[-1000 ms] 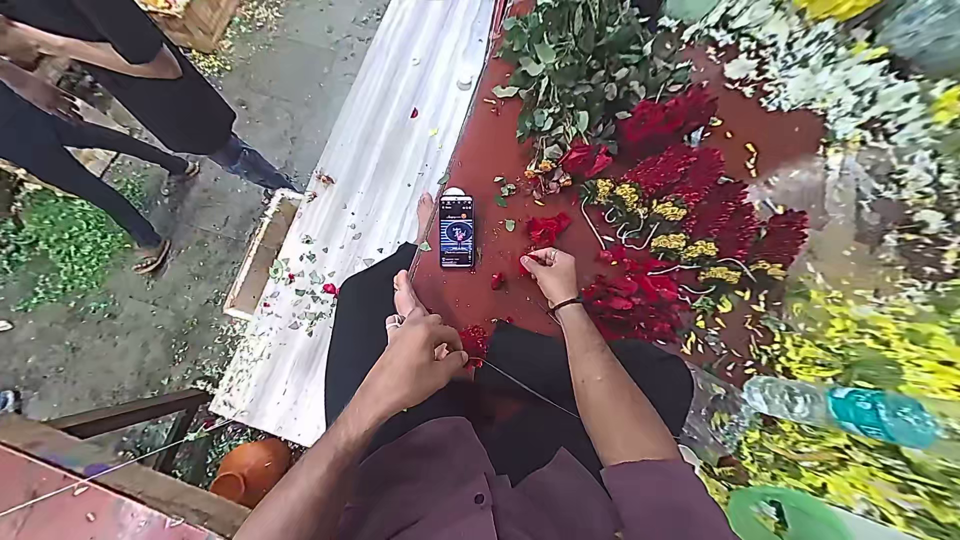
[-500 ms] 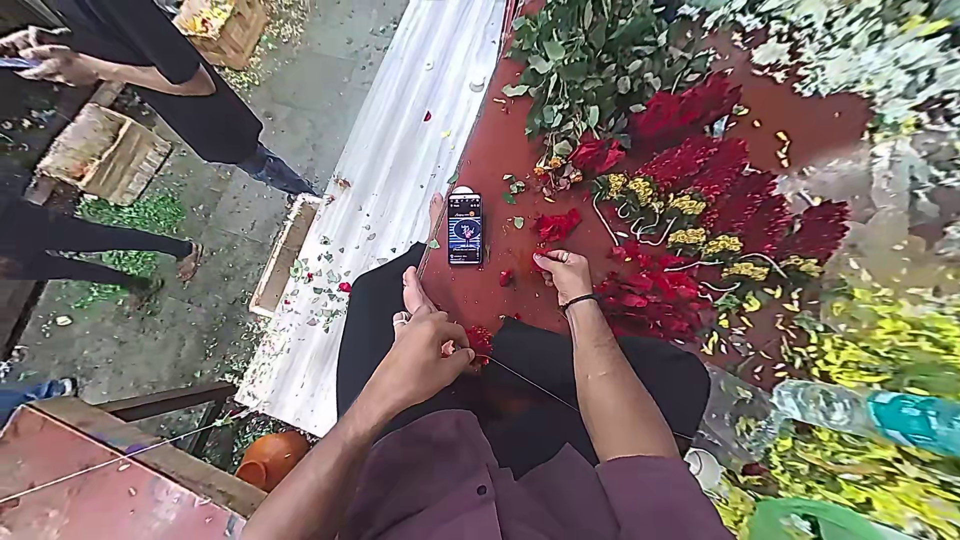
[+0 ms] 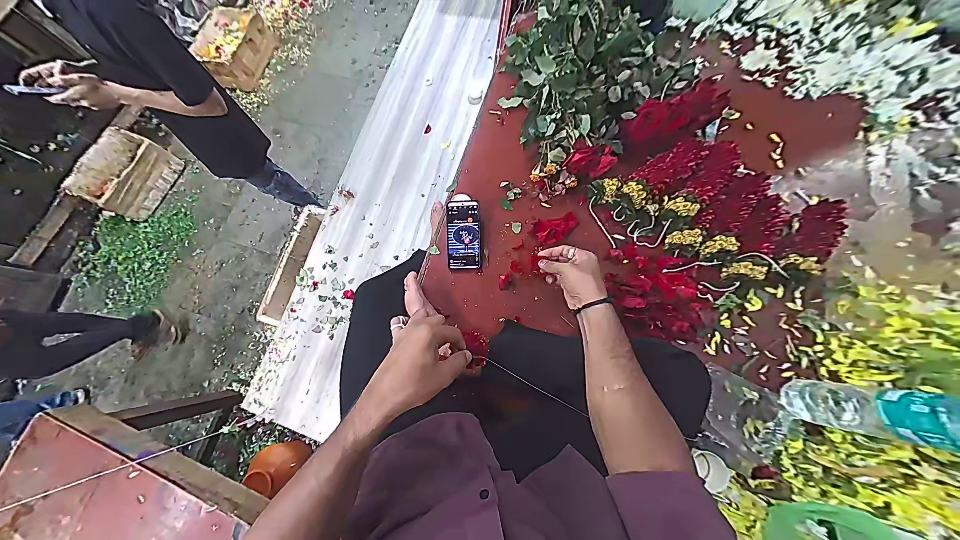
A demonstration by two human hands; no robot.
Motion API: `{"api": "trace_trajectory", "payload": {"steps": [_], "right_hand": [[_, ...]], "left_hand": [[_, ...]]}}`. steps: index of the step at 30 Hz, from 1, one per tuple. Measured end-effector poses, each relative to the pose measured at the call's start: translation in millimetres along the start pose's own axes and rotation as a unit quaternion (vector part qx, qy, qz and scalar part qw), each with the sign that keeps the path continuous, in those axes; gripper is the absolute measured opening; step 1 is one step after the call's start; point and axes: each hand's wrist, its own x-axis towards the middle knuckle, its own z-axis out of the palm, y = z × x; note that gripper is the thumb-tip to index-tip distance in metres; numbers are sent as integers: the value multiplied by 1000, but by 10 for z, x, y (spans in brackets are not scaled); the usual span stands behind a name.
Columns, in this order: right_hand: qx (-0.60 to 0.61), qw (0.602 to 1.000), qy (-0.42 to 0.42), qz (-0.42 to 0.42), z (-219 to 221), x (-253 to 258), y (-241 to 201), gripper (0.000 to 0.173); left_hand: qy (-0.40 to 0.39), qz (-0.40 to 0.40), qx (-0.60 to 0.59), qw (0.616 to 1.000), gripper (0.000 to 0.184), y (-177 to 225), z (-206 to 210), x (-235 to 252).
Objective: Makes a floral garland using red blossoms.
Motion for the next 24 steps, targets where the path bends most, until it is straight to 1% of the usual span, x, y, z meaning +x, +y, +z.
{"api": "trace_trajectory", "payload": {"steps": [1,2,3,5,10,15,16,19,21,24], "right_hand": [[94,995,-4,-28,23,74,254,18],[132,991,-31,13,-6,95,273,17],[145,987,-51,44,-47,62,200,17],[140,986,-63,58,-116,-114,-12,16],[168,985,-42,-12,-224,-544,-258,17],[185,977,-45,-93,-224,-837,-460,33],[180,977,-39,-105,-214,-883,-509,32],[170,975,-7,-146,-159,-971,-597,18],[173,972,7,-157,-119,-1011,-621,11],[202,967,25,-154,-47,-1061,-627,11]], "left_hand": [[-1,0,-3,1000,21,3,1,7],[-2,0,-4,1000,21,5,6,15],[-5,1,-5,1000,22,3,15,25],[-10,10,-7,1000,23,-9,42,52],[-9,22,-14,1000,21,-6,67,112],[-9,10,-16,1000,21,-33,48,113],[-9,9,-14,1000,21,-36,43,115],[-4,7,-10,1000,21,-42,26,125],[-3,-1,-13,1000,21,-52,23,130],[6,-16,-18,1000,20,-72,30,138]]}}
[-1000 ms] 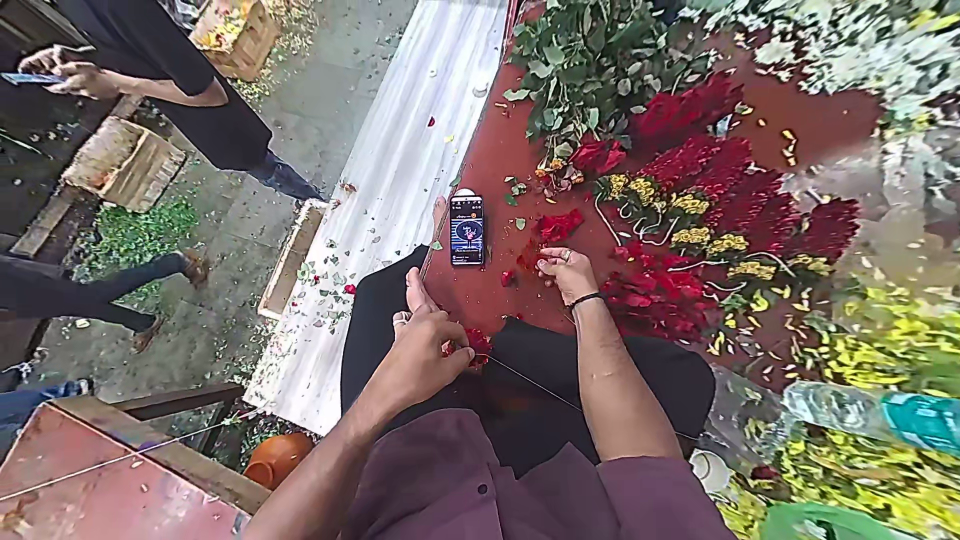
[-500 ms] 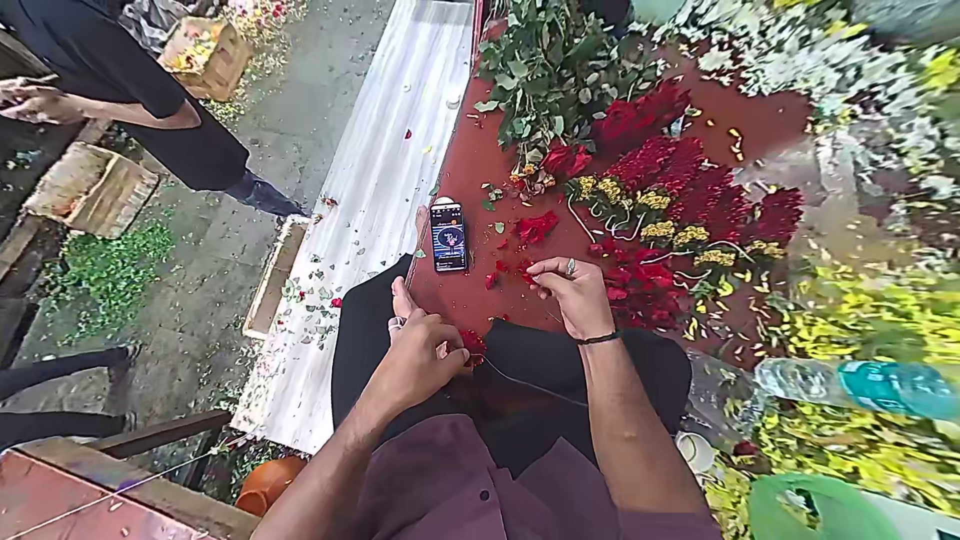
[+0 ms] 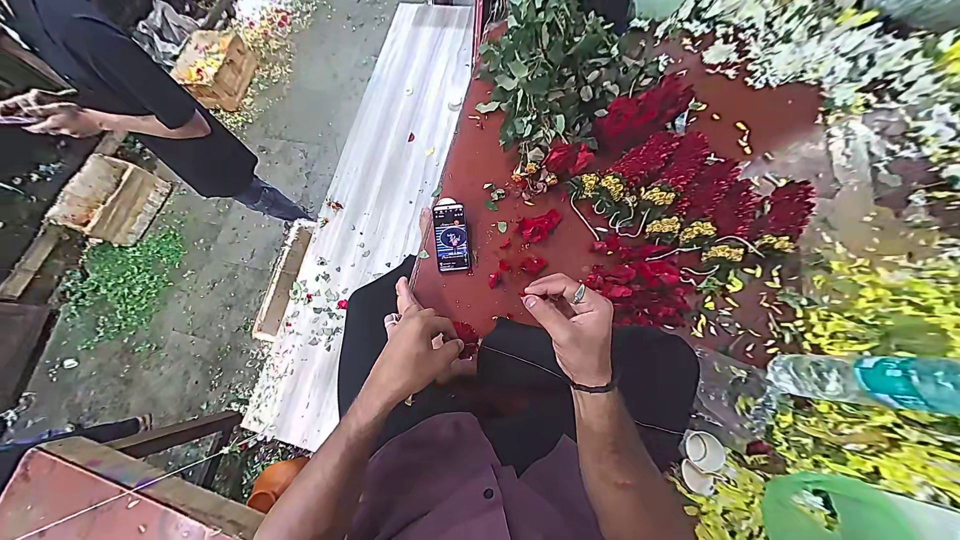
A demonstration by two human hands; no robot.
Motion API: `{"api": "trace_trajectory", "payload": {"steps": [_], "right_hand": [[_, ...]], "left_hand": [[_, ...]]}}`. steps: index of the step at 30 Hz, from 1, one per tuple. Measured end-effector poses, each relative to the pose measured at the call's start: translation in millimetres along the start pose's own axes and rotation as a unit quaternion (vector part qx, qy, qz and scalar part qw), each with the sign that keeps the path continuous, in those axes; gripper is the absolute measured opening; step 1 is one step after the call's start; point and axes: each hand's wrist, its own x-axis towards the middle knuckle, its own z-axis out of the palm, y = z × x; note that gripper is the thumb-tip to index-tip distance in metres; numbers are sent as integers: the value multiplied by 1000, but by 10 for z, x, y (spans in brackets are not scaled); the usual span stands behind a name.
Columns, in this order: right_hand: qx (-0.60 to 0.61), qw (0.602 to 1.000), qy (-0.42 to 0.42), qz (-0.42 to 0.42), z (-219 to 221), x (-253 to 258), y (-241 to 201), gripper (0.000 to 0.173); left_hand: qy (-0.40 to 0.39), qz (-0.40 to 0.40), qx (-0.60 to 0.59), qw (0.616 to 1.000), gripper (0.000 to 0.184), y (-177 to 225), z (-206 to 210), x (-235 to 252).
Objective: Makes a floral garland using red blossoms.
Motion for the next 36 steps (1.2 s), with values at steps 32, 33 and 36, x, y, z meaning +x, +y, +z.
{"api": "trace_trajectory", "payload": {"steps": [32,33,36], "right_hand": [[-71,936,-282,197,-130,-301,292,96],[-55,931,-300,202,-123,-321,303,89],[-26,951,-258,169,-129,-345,262,34]], "left_hand": [[-66,1,-81,994,17,-16,-9,207],[-65,-9,-80,995,17,-11,-34,204],[-53,-26,-68,996,16,-32,-73,195]]}}
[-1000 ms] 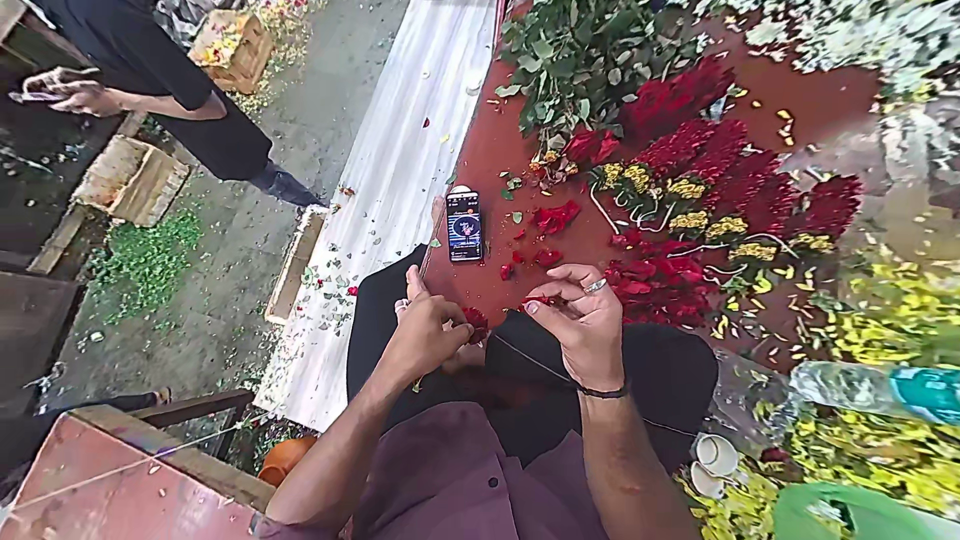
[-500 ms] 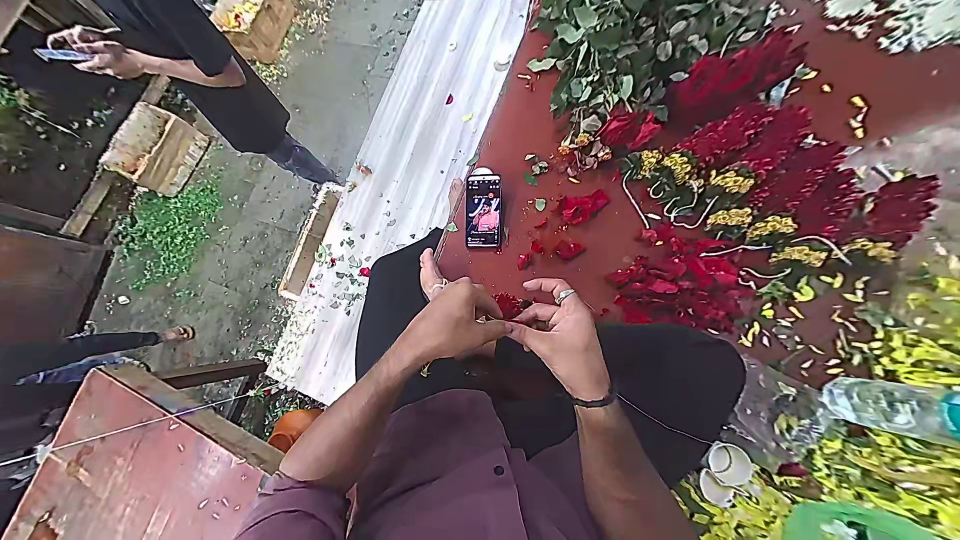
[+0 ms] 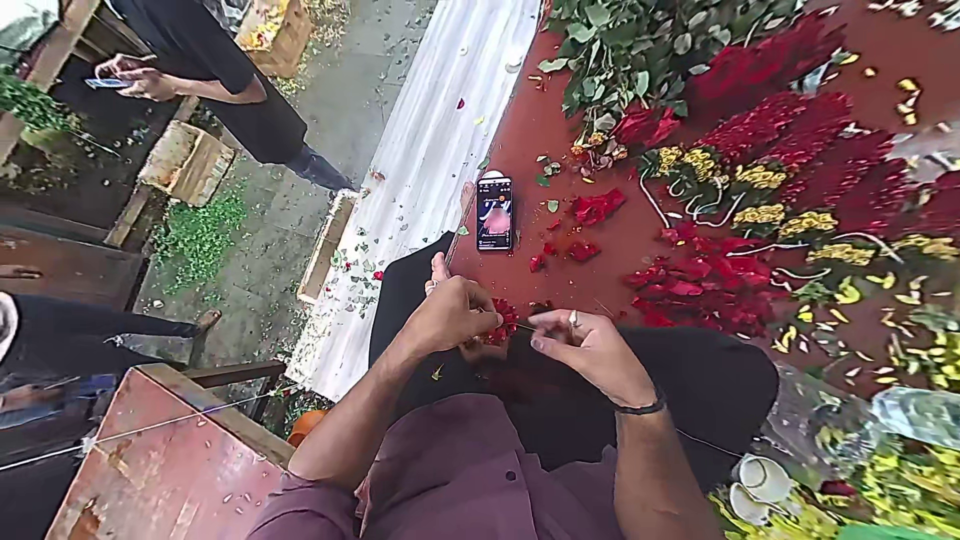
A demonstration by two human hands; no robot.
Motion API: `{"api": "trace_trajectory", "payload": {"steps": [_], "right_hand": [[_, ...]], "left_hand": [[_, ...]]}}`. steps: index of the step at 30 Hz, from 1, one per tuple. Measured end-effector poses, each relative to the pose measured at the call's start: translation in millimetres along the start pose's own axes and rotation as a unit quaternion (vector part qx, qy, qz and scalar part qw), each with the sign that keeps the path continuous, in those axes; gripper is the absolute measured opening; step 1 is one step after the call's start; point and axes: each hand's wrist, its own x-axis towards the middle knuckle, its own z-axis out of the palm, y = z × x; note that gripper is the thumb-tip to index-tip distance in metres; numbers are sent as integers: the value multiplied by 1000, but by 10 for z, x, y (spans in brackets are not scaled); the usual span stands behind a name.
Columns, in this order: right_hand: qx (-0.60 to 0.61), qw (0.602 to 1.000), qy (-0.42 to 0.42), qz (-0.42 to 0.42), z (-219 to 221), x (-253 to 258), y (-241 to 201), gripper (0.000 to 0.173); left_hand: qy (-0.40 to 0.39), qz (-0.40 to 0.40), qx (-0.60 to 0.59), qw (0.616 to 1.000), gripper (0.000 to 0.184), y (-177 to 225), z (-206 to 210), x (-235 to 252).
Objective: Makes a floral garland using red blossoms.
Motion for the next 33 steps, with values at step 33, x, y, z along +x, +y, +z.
{"api": "trace_trajectory", "payload": {"steps": [33], "right_hand": [[30,985,71,-154,258,36,-195,13]], "left_hand": [[149,4,41,988,23,27,284,-2]]}}
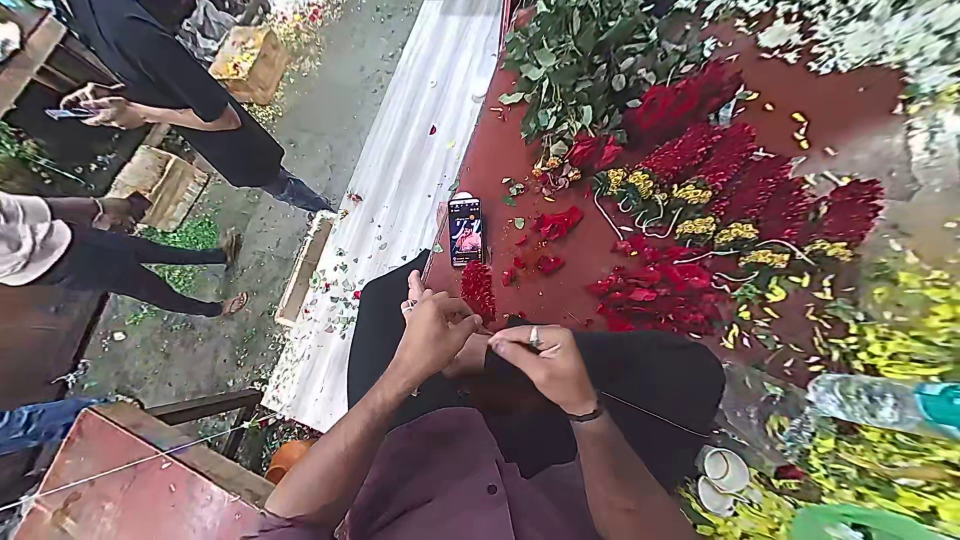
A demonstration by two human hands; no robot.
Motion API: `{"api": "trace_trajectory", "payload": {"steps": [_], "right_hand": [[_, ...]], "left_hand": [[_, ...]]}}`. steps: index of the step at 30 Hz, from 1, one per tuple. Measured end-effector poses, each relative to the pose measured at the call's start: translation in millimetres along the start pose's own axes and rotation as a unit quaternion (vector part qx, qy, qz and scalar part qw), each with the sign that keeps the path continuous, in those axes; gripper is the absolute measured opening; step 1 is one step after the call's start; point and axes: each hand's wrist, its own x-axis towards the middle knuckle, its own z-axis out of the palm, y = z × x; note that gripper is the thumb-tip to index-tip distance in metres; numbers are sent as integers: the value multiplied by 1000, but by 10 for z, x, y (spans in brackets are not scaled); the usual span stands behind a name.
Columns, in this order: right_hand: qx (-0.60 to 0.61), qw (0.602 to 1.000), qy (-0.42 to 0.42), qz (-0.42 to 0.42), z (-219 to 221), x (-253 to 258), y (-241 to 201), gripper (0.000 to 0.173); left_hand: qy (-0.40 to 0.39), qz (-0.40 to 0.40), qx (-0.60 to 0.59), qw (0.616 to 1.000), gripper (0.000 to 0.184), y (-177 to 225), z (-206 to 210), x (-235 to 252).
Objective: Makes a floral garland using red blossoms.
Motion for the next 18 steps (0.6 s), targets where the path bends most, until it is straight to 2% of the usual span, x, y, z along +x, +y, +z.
{"api": "trace_trajectory", "payload": {"steps": [3,7,10,13,16,18], "right_hand": [[5,999,29,36,-303,30,32,12],[-17,984,-46,173,-531,210,109,16],[-226,947,9,227,-722,611,609,16],[-406,877,69,248,-797,1036,1263,22],[-475,833,84,271,-776,1241,1745,25],[-455,841,116,267,-741,1256,1853,18]], "left_hand": [[-50,25,-20,998,23,-9,-153,17],[-88,23,-6,996,22,27,-208,-10],[-110,12,2,994,23,48,-223,-74],[-112,20,2,994,24,52,-211,-134],[-92,21,-7,995,24,17,-205,-176],[-78,18,-8,997,24,-28,-236,-194]]}}
